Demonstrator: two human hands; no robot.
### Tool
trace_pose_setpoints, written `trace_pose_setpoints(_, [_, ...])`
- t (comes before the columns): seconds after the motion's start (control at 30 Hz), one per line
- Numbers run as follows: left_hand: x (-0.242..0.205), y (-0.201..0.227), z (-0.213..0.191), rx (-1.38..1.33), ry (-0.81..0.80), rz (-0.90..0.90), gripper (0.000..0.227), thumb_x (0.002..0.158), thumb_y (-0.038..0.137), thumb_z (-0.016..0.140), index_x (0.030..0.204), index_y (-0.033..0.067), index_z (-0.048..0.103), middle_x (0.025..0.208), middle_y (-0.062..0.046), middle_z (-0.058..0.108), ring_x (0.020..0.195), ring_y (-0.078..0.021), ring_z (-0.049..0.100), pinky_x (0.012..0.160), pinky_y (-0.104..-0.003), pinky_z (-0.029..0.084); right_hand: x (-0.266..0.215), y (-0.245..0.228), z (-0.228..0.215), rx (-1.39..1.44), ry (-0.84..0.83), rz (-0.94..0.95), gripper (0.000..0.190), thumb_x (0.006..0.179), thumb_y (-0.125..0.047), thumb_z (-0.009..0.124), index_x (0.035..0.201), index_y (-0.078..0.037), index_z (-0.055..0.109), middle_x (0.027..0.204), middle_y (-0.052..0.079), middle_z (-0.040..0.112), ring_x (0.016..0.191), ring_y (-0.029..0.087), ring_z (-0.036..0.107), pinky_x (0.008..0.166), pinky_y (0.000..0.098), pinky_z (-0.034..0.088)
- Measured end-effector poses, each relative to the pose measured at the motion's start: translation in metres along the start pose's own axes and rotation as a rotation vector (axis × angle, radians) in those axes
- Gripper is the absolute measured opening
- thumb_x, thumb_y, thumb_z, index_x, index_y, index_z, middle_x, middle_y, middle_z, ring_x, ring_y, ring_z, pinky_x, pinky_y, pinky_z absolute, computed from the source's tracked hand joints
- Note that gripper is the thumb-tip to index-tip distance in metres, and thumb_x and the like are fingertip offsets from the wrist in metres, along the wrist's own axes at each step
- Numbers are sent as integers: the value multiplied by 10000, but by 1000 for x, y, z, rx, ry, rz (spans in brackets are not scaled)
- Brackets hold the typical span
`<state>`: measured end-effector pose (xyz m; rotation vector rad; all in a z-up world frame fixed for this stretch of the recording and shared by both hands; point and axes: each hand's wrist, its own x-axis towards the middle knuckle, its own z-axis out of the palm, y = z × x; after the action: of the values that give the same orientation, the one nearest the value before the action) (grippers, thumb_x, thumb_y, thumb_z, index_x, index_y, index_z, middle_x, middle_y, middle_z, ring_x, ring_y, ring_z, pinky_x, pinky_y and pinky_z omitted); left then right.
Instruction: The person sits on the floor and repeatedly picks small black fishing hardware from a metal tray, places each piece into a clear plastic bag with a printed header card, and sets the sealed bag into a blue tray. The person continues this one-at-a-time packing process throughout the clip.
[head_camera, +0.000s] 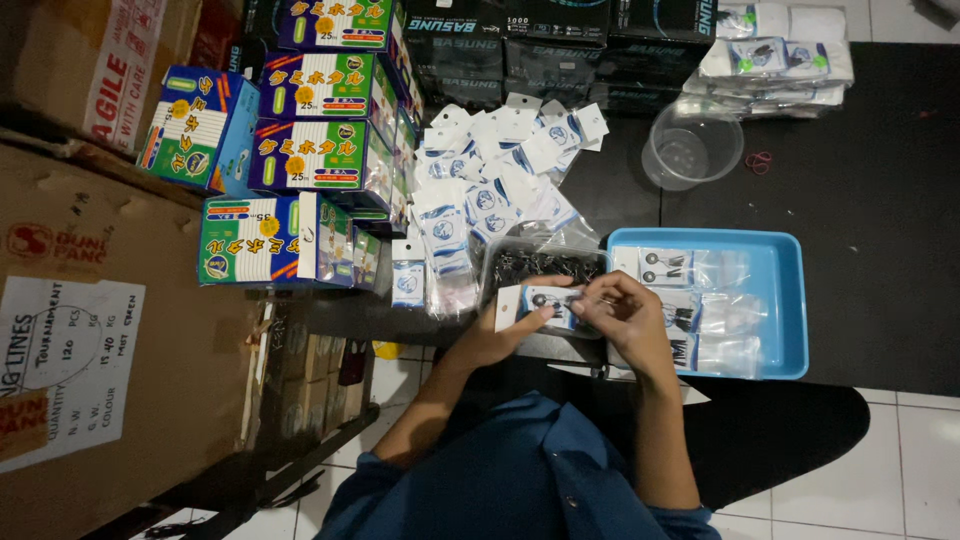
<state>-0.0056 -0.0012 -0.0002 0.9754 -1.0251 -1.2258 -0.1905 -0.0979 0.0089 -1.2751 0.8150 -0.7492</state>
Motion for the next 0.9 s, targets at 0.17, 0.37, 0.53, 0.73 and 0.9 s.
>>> trace_pose_setpoints(0.17, [-1, 4, 4, 11, -20, -24, 428, 1015, 198, 616, 1403, 20, 584, 1350, -191, 625, 1241, -216, 550, 1086, -410, 434, 3, 21, -4, 48, -18, 8, 206, 778, 26, 855, 841, 26, 659, 746, 138, 707, 771, 166, 668, 698, 279, 573])
trace_pose_setpoints(0.37, [0, 5, 6, 10, -10, -63, 429, 1004, 196, 602, 1394, 19, 597, 1341, -180, 638, 1228, -215, 575, 1111, -406, 418, -7, -16, 0, -46, -75, 14, 253, 754, 3, 866, 922, 21, 677, 812, 150, 739, 844, 196, 686, 762, 331, 579])
trace_pose_setpoints(0.53, [3, -5, 3, 47, -24, -92, 436, 1007, 223, 603, 1392, 18, 600, 1356, -202, 632, 1254, -256, 579, 1125, -416, 398, -2, 0, -12, -45, -122, -15, 362, 732, -12, 874, 1051, 15, 705, 944, 155, 773, 934, 190, 690, 856, 351, 565])
trace_pose_setpoints(0.73, [13, -1, 27, -36, -29, -60, 400, 1011, 173, 590, 1375, 8, 604, 1335, -178, 654, 1236, -205, 593, 1115, -387, 418, -8, -18, -28, -9, -38, -5, 225, 756, -15, 862, 917, 11, 708, 887, 174, 782, 815, 172, 699, 756, 318, 582])
trace_pose_setpoints(0.9, [36, -46, 32, -98, 66, 59, 358, 1022, 136, 614, 1362, 25, 595, 1274, -160, 670, 1180, -150, 569, 1063, -400, 443, -14, -8, -79, 347, 66, 77, 561, 892, -355, 632, 1283, 38, 545, 1208, 297, 698, 979, 351, 734, 681, 406, 609])
